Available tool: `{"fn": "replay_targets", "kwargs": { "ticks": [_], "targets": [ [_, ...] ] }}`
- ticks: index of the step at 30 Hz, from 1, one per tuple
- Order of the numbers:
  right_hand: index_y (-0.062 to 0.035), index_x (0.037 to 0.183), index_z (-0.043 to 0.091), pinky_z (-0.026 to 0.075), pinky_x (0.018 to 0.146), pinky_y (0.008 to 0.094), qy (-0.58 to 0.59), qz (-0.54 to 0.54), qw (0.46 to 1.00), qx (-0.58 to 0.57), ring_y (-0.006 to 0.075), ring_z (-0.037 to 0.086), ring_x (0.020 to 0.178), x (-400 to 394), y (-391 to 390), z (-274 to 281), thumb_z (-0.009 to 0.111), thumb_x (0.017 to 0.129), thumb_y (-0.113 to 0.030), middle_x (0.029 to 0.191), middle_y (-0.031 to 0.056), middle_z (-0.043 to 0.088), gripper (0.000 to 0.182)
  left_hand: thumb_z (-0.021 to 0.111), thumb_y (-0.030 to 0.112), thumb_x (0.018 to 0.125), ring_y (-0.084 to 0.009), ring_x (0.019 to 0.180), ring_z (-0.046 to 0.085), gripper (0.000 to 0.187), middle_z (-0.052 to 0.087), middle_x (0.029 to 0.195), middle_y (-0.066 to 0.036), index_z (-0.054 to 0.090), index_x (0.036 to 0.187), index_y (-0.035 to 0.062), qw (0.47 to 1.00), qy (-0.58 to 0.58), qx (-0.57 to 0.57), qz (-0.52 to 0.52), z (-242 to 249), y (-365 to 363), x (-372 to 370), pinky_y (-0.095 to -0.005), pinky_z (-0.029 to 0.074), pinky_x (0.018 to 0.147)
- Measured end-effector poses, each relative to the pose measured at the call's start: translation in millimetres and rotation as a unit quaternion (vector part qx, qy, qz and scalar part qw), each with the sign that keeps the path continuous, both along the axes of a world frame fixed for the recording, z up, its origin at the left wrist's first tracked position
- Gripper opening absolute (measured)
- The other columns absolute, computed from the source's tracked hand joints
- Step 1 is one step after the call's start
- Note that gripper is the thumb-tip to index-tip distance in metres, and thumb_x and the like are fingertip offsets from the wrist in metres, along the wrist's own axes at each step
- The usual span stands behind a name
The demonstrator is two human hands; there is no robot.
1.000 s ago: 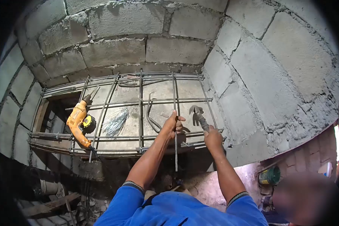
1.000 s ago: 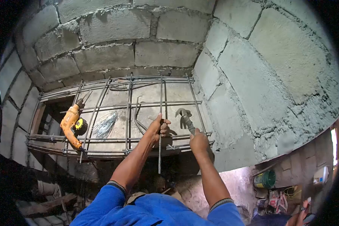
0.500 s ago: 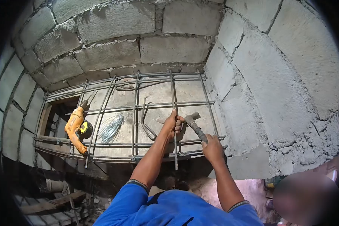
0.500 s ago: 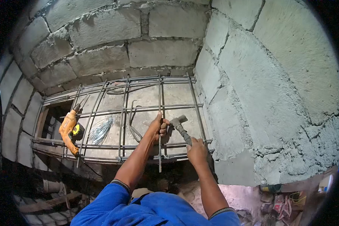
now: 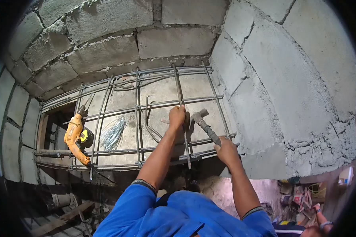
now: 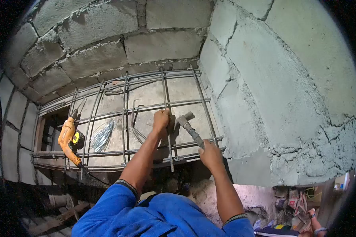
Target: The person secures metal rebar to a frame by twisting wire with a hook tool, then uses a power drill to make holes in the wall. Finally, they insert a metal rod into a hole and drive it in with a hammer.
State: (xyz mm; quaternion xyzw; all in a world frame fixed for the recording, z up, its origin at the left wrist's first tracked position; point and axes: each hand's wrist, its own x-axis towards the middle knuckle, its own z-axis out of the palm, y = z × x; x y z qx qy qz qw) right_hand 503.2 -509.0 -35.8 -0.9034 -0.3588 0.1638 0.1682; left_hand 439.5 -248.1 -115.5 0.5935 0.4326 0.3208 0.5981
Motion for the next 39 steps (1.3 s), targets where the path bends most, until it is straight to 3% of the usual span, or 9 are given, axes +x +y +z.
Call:
{"fn": "replay_targets", "kwargs": {
  "ticks": [5,7,10,15,21,24,29,33,39],
  "targets": [
    [0.0042,0.11,0.063,0.05,0.088,0.0422,0.051,-0.05,0.984,0.165,0.0398,0.067,0.099,-7.4,-15.5,10.8,0.067,0.086,-0.02,0.099,0.0244,0.07,0.034,0.055,0.031,0.097,-0.0407,0.071,0.065,0.043,0.066,0.074,-0.027,0.064,0.079,-0.0068,0.995,0.042,0.089,0.029,-14.1,3.8,-0.7,-0.049,0.047,0.068],
    [0.0041,0.107,0.062,0.054,0.07,0.0382,0.041,-0.025,0.972,0.23,0.0262,0.068,0.075,-12.2,-28.8,8.0,0.063,0.09,-0.019,0.084,0.0139,0.069,0.029,0.055,0.031,0.097,-0.0449,0.075,0.064,0.043,0.066,0.077,-0.029,0.064,0.08,-0.0073,0.986,0.058,0.154,0.007,-26.3,5.6,10.4,-0.0506,0.047,0.07],
    [-0.0041,0.094,0.058,0.033,0.041,0.0241,0.292,-0.193,0.904,0.246,0.0038,0.044,0.048,-51.7,-38.1,59.1,0.06,0.096,-0.02,0.066,-0.0022,0.049,0.016,0.056,0.028,0.095,-0.046,0.075,0.064,0.041,0.066,0.077,-0.029,0.066,0.079,-0.0077,0.994,0.073,0.059,0.052,-10.9,-8.5,21.5,-0.0514,0.047,0.069],
    [-0.0044,0.1,0.059,0.036,0.042,0.0231,0.33,-0.223,0.868,0.297,0.005,0.046,0.049,-78.8,-64.8,61.7,0.059,0.096,-0.018,0.068,-0.0015,0.051,0.014,0.06,0.03,0.093,-0.0474,0.077,0.065,0.04,0.066,0.078,-0.03,0.068,0.078,-0.0064,0.999,0.047,-0.025,0.004,4.0,6.7,28.6,-0.0523,0.048,0.071],
    [-0.0011,0.11,0.057,0.037,0.044,0.0229,0.336,-0.218,0.856,0.327,0.0068,0.047,0.051,-101.1,-81.3,55.8,0.06,0.099,-0.028,0.069,0.0,0.051,0.03,0.058,0.029,0.094,-0.0475,0.087,0.066,0.038,0.068,0.086,-0.03,0.068,0.086,-0.0067,0.976,0.162,0.143,0.039,8.2,10.5,24.0,-0.0513,0.05,0.078],
    [0.0038,0.11,0.053,0.041,0.043,0.0246,0.342,-0.184,0.847,0.363,0.0104,0.048,0.047,-113.0,-93.0,38.3,0.06,0.096,-0.051,0.066,0.0036,0.05,0.057,0.055,0.03,0.096,-0.0473,0.093,0.065,0.037,0.067,0.095,-0.03,0.065,0.096,-0.0056,0.973,0.171,0.152,0.032,-0.6,7.3,27.8,-0.0527,0.05,0.08],
    [-0.0025,0.096,0.057,0.044,0.052,0.0288,0.341,-0.077,0.806,0.479,0.0149,0.051,0.051,-131.1,-109.9,8.9,0.061,0.099,-0.034,0.069,0.0037,0.055,0.032,0.053,0.034,0.097,-0.0476,0.092,0.065,0.038,0.068,0.093,-0.029,0.061,0.096,-0.0037,0.964,0.206,0.171,0.008,21.3,-0.8,19.0,-0.0544,0.05,0.08],
    [-0.0139,0.085,0.056,0.049,0.06,0.0353,-0.015,0.06,0.948,0.313,0.0231,0.059,0.061,-127.9,-128.5,-50.7,0.056,0.09,-0.002,0.071,0.0055,0.058,0.013,0.054,0.034,0.097,-0.0468,0.093,0.066,0.038,0.068,0.096,-0.028,0.056,0.106,-0.0032,0.952,0.24,0.191,-0.007,26.3,-6.2,16.9,-0.0542,0.05,0.081],
    [-0.0157,0.085,0.059,0.05,0.068,0.0435,-0.006,-0.031,0.96,0.28,0.026,0.062,0.07,-166.8,-144.1,-120.4,0.054,0.095,-0.014,0.071,0.0054,0.058,0.012,0.057,0.032,0.095,-0.0456,0.095,0.066,0.037,0.068,0.099,-0.028,0.057,0.107,-0.0029,0.948,0.262,0.181,-0.026,14.8,0.2,23.1,-0.0524,0.051,0.083]
  ]
}}
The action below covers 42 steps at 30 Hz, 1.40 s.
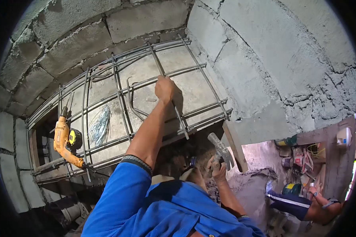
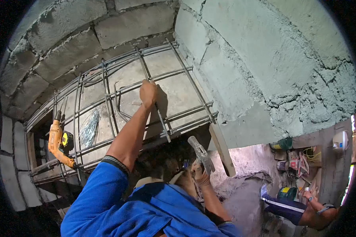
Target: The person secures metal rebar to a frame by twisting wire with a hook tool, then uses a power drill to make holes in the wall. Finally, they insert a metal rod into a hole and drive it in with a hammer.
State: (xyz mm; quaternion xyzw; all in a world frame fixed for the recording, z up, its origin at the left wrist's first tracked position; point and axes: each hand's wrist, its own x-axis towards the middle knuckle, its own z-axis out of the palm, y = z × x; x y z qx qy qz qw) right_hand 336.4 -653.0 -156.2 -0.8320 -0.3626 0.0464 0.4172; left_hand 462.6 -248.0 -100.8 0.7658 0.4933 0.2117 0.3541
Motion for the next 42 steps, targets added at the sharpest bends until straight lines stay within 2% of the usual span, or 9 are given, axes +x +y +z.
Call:
{"fn": "replay_targets", "kwargs": {
  "ticks": [3,8,11,13,20,24,30,34,42],
  "targets": [
    [-0.0044,0.07,0.056,0.042,0.057,0.0335,0.059,-0.067,0.995,0.049,0.0191,0.054,0.058,-24.5,10.9,-2.4,0.034,0.099,-0.062,0.064,0.0044,0.055,0.068,0.057,0.032,0.094,-0.0449,0.096,0.067,0.036,0.069,0.099,-0.027,0.061,0.105,-0.0024,1.0,0.006,0.021,0.016,0.1,-0.6,-0.6,-0.0514,0.052,0.083],
    [-0.0069,0.096,0.065,0.052,0.075,0.0351,0.402,-0.004,0.847,0.346,0.0267,0.067,0.079,-46.9,-11.6,-76.4,0.058,0.096,-0.032,0.092,0.0107,0.067,0.026,0.057,0.035,0.094,-0.0441,0.096,0.067,0.039,0.069,0.099,-0.026,0.064,0.104,-0.0022,0.999,0.014,0.032,0.026,1.8,-0.2,-0.2,-0.0508,0.052,0.084],
    [-0.0007,0.104,0.062,0.05,0.069,0.0323,0.291,-0.026,0.954,-0.067,0.018,0.061,0.08,-35.0,-14.1,-144.6,0.066,0.088,-0.046,0.094,0.0116,0.062,0.048,0.057,0.036,0.093,-0.0433,0.102,0.066,0.042,0.069,0.104,-0.027,0.064,0.107,-0.0021,0.999,0.036,0.008,0.032,3.6,-0.5,1.7,-0.0504,0.051,0.088],
    [-0.0023,0.107,0.064,0.051,0.066,0.0373,0.602,-0.092,0.762,0.221,0.0192,0.065,0.084,-26.8,22.6,-109.4,0.068,0.087,-0.043,0.101,0.0123,0.066,0.045,0.056,0.037,0.094,-0.0435,0.102,0.066,0.043,0.069,0.105,-0.027,0.065,0.108,-0.0021,0.998,0.041,0.029,0.032,-4.1,2.3,3.2,-0.0502,0.051,0.088],
    [-0.0099,0.101,0.06,0.049,0.067,0.0338,0.015,0.144,0.952,0.27,0.0144,0.058,0.08,-25.1,26.0,-78.5,0.058,0.099,-0.034,0.097,0.0011,0.063,0.024,0.051,0.04,0.096,-0.0477,0.099,0.064,0.054,0.066,0.094,-0.035,0.07,0.086,-0.0095,0.997,0.045,0.029,-0.047,-14.1,25.3,11.5,-0.051,0.049,0.088],
    [-0.008,0.095,0.065,0.05,0.063,0.0405,0.019,0.073,0.995,0.066,0.0297,0.068,0.077,-16.9,31.5,-262.2,0.058,0.093,-0.03,0.08,0.0142,0.066,0.024,0.049,0.044,0.095,-0.0487,0.099,0.064,0.059,0.066,0.095,-0.036,0.07,0.091,-0.0107,1.0,0.009,0.0,-0.03,-19.7,27.8,7.6,-0.0501,0.049,0.088],
    [-0.0074,0.089,0.066,0.049,0.063,0.0413,0.092,0.158,0.98,-0.073,0.0322,0.067,0.076,-18.9,27.7,-208.8,0.054,0.097,-0.034,0.08,0.0143,0.066,0.031,0.048,0.044,0.094,-0.0493,0.098,0.064,0.06,0.066,0.095,-0.036,0.07,0.089,-0.0114,0.999,0.002,-0.015,-0.032,-23.8,34.0,11.7,-0.0501,0.049,0.088],
    [-0.005,0.081,0.063,0.051,0.064,0.0385,0.278,0.21,0.845,0.406,0.0228,0.065,0.071,-10.2,52.4,-103.0,0.061,0.096,-0.027,0.077,0.008,0.064,0.027,0.052,0.042,0.093,-0.0491,0.098,0.064,0.056,0.066,0.097,-0.035,0.07,0.091,-0.0113,0.999,0.022,0.001,-0.03,-15.8,30.2,11.3,-0.0493,0.05,0.088],
    [-0.0077,0.081,0.062,0.044,0.057,0.0311,0.27,0.104,0.949,0.123,0.0168,0.06,0.065,-14.8,22.6,-142.6,0.072,0.082,-0.022,0.079,0.0032,0.065,0.017,0.055,0.042,0.093,-0.0448,0.099,0.067,0.052,0.069,0.1,-0.031,0.069,0.096,-0.0082,0.995,0.075,0.067,-0.005,-3.0,12.9,4.7,-0.0498,0.052,0.088]
  ]
}}
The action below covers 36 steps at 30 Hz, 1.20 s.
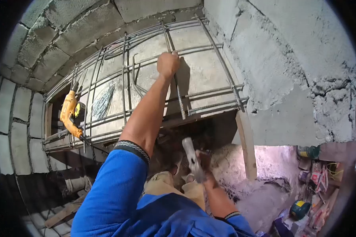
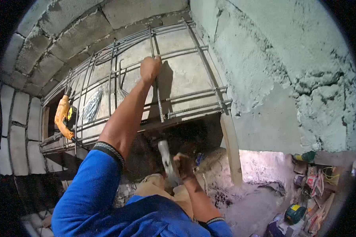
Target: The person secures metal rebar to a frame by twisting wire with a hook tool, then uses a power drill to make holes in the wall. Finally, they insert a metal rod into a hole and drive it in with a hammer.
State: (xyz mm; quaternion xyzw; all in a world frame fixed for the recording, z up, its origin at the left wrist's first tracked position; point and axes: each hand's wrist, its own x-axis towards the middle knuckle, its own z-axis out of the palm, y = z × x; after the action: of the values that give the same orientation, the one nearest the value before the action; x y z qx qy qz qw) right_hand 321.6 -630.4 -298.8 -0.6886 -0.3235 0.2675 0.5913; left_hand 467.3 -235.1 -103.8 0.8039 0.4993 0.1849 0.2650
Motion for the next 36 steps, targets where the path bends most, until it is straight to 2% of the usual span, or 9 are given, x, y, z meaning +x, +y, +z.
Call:
{"fn": "replay_targets", "kwargs": {
  "ticks": [3,7,12,14,22,26,28,34,36],
  "targets": [
    [-0.0055,0.106,0.064,0.051,0.07,0.0381,-0.131,0.076,0.988,-0.019,0.0235,0.065,0.084,-4.3,-18.1,12.3,0.073,0.083,-0.05,0.098,0.0143,0.065,0.05,0.056,0.04,0.093,-0.0445,0.098,0.067,0.05,0.07,0.099,-0.028,0.061,0.104,-0.008,0.999,0.043,0.003,0.005,22.9,-20.6,-4.8,-0.0505,0.052,0.086],
    [-0.0022,0.088,0.068,0.049,0.057,0.0334,0.007,-0.064,0.998,-0.011,0.0144,0.06,0.06,4.3,-6.9,88.7,0.069,0.079,-0.011,0.07,0.0071,0.065,0.013,0.056,0.034,0.096,-0.0413,0.09,0.07,0.043,0.07,0.093,-0.027,0.048,0.11,-0.0058,0.999,0.026,0.014,-0.032,14.0,-47.5,-23.2,-0.0494,0.054,0.076],
    [-0.0061,0.102,0.066,0.051,0.058,0.0318,-0.148,-0.012,0.988,-0.047,0.0158,0.067,0.069,41.6,0.3,142.3,0.076,0.084,-0.022,0.085,0.0082,0.07,0.026,0.056,0.033,0.097,-0.0397,0.08,0.071,0.037,0.07,0.081,-0.023,0.05,0.104,-0.0029,0.997,0.045,0.057,-0.02,-1.8,-48.8,-19.5,-0.0472,0.055,0.069],
    [-0.0046,0.102,0.067,0.052,0.059,0.033,0.412,-0.051,0.905,0.096,0.0153,0.067,0.072,46.8,1.8,158.5,0.076,0.086,-0.026,0.085,0.0059,0.07,0.028,0.055,0.029,0.098,-0.038,0.075,0.071,0.033,0.07,0.077,-0.02,0.049,0.103,-0.0025,0.997,0.041,0.065,-0.024,-5.0,-47.8,-18.4,-0.0453,0.056,0.064],
    [-0.0009,0.115,0.062,0.052,0.061,0.0383,-0.156,0.02,0.981,-0.113,0.0327,0.066,0.07,24.5,-0.8,43.7,0.074,0.083,-0.032,0.086,0.0157,0.069,0.046,0.054,0.027,0.098,-0.0388,0.078,0.071,0.032,0.071,0.081,-0.022,0.047,0.105,-0.0036,0.998,0.032,0.04,-0.03,-0.2,-49.0,-20.5,-0.0473,0.055,0.067],
    [-0.0052,0.125,0.06,0.052,0.057,0.0247,-0.081,0.156,0.941,-0.291,0.0124,0.063,0.063,48.2,4.6,64.1,0.069,0.091,-0.033,0.089,0.0046,0.067,0.045,0.053,0.026,0.098,-0.0423,0.083,0.07,0.032,0.07,0.085,-0.025,0.047,0.107,-0.0031,0.999,0.027,0.001,-0.017,2.7,-48.7,-19.4,-0.0506,0.054,0.073],
    [-0.0062,0.116,0.066,0.051,0.056,0.0255,0.178,0.049,0.98,-0.071,0.0127,0.063,0.062,52.2,13.8,98.2,0.07,0.09,-0.028,0.084,0.0039,0.067,0.034,0.054,0.026,0.097,-0.0425,0.083,0.07,0.031,0.07,0.085,-0.025,0.047,0.107,-0.003,1.0,0.018,0.0,-0.016,3.9,-49.5,-18.8,-0.0506,0.054,0.073],
    [-0.0058,0.098,0.067,0.049,0.056,0.0287,0.203,0.024,0.979,-0.009,0.0107,0.062,0.068,40.8,12.9,123.5,0.071,0.086,-0.021,0.079,0.0001,0.064,0.02,0.057,0.025,0.096,-0.0427,0.082,0.07,0.03,0.07,0.086,-0.025,0.048,0.105,-0.0025,1.0,0.011,0.019,-0.017,-4.9,-48.6,-21.5,-0.0508,0.054,0.073],
    [0.001,0.106,0.066,0.052,0.068,0.0322,-0.136,0.029,0.99,-0.018,0.0194,0.066,0.076,40.8,-8.8,61.2,0.076,0.082,-0.029,0.087,0.0124,0.069,0.04,0.057,0.024,0.096,-0.0427,0.082,0.069,0.03,0.07,0.087,-0.025,0.048,0.105,-0.0024,0.999,0.008,0.03,-0.019,-3.9,-48.8,-19.6,-0.0509,0.054,0.073]
  ]
}}
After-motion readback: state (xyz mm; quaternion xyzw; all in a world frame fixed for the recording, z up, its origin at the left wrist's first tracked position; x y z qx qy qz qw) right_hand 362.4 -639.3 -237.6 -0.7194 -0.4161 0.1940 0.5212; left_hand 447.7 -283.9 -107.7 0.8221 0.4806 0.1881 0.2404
